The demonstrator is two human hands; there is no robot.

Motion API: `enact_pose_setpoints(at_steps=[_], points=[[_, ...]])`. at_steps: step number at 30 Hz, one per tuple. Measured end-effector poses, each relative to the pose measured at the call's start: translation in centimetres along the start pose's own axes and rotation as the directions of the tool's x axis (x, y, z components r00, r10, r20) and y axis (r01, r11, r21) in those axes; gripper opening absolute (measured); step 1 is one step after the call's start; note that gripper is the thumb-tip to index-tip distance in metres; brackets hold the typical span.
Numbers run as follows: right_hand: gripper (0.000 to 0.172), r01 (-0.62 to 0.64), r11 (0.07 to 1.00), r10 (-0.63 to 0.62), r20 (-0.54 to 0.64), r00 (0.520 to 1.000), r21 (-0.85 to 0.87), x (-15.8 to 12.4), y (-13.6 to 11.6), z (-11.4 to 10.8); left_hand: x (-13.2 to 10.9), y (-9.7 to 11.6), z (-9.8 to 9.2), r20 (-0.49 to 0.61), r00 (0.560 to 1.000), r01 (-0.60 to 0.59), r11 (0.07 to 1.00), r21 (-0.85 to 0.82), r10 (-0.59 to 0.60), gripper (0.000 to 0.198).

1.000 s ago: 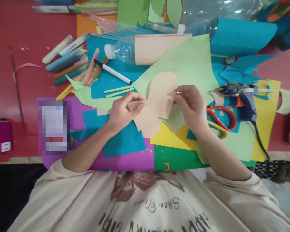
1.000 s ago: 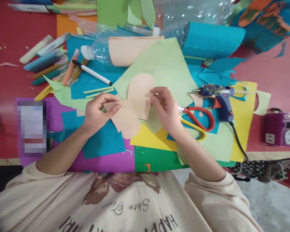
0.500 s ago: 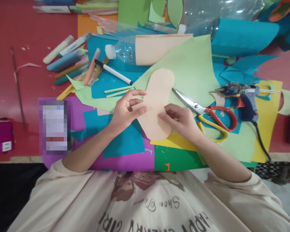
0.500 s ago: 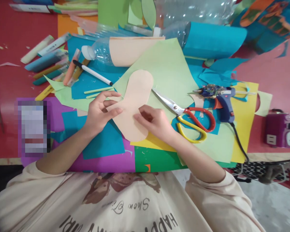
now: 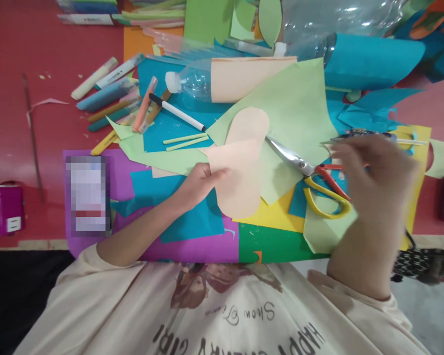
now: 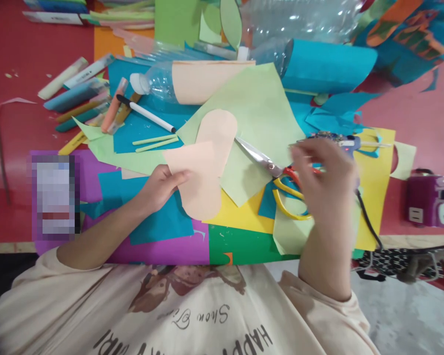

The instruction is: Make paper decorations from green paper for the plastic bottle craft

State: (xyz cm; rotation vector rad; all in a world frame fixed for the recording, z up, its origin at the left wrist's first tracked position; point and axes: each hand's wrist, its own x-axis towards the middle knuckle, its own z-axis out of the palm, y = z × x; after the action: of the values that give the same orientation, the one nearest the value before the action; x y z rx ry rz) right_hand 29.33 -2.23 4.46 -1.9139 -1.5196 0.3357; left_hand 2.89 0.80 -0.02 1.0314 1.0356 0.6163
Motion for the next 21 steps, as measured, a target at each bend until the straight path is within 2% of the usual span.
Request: enact_pose_setpoints(at_steps=[2,3,4,6,7,9,12,14,16,18,21], points=[[0.005,-0.184,0.956,0.141,-0.191,0.971,-0.227,0.2,2.5,-2.5,0.0,0.0,0.1,0.037,0.999,0.028,0.998,-0.048,-0.027,0.042],[0.01,-0.306,0.898,0.255,-0.193,0.948,-0.316,0.3,3.6,-3.5,0.0,0.1,0.2,0.049,0.998,0.039,0.998,-0.042,-0.037,0.041],[0.02,-0.374,0.839,0.325,-0.188,0.927,-0.395,0.5,4.7,-4.2,0.0,0.2,0.3,0.053,0.998,0.046,0.999,-0.023,-0.044,0.042],[0.031,-0.426,0.79,0.422,-0.113,0.899,-0.441,0.8,6.5,-4.8,-0.1,0.3,0.4,0.051,0.997,0.054,0.998,0.032,-0.055,0.043],[0.033,-0.432,0.796,0.444,-0.076,0.893,-0.424,1.1,7.2,-4.7,-0.1,0.3,0.5,0.05,0.997,0.055,0.997,0.051,-0.057,0.044],[0.035,-0.453,0.82,0.454,-0.086,0.887,-0.35,1.5,8.3,-4.1,-0.2,0.3,0.5,0.054,0.997,0.055,0.997,0.058,-0.058,0.046],[0.036,-0.484,0.853,0.449,-0.196,0.872,-0.196,2.1,9.6,-3.1,-0.2,0.3,0.4,0.055,0.997,0.057,0.998,0.034,-0.059,0.047],[0.031,-0.499,0.864,0.468,-0.261,0.845,-0.067,2.4,9.9,-2.9,-0.1,0.3,0.3,0.048,0.996,0.069,0.997,0.024,-0.07,0.046],[0.025,-0.551,0.831,0.543,-0.313,0.779,0.069,2.7,9.6,-3.0,-0.1,0.4,0.3,0.04,0.996,0.075,0.997,0.02,-0.076,0.046],[0.028,-0.603,0.771,0.633,-0.34,0.695,0.204,2.9,8.8,-3.2,0.0,0.4,0.3,0.034,0.997,0.076,0.997,0.018,-0.076,0.046],[0.036,-0.547,0.736,0.676,-0.378,0.633,0.399,3.1,7.7,-3.5,0.1,0.4,0.3,0.04,0.997,0.069,0.998,-0.003,-0.069,0.046]])
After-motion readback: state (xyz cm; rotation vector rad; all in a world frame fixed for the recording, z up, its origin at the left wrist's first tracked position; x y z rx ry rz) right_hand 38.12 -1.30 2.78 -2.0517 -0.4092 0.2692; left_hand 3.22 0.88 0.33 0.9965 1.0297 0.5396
